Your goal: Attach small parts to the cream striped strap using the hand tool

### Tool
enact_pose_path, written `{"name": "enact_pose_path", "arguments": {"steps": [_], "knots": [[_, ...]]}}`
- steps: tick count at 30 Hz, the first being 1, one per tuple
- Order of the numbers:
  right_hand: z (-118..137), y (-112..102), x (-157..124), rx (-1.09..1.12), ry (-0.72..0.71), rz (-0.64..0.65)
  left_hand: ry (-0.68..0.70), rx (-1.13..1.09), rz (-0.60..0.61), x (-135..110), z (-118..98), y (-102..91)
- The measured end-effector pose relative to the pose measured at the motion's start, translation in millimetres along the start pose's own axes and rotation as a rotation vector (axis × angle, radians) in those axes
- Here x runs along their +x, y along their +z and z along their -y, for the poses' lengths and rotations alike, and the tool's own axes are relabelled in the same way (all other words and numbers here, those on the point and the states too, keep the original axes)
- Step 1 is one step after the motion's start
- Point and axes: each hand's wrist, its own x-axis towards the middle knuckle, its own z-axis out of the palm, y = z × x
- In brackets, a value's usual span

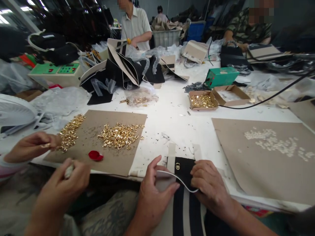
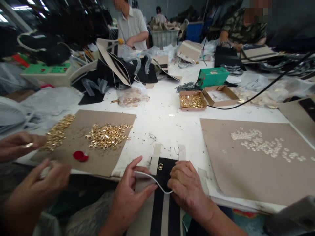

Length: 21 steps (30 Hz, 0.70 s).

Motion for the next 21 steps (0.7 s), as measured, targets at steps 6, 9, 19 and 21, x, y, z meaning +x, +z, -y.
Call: {"name": "enact_pose_path", "arguments": {"steps": [6,9,19,21], "knots": [[1,-3,7,0.063,0.013,-0.02,0.083,0.045,0.151,5,-6,-10.2],[1,-6,11,0.043,0.081,-0.01,0.321,0.093,0.174,3,-14,-11.2],[14,-36,16,0.098,0.012,0.187,0.878,0.175,0.173,-18,-13,-6.7],[16,-38,16,0.098,0.011,0.21,0.9,0.214,0.156,-20,-17,-7.4]]}}
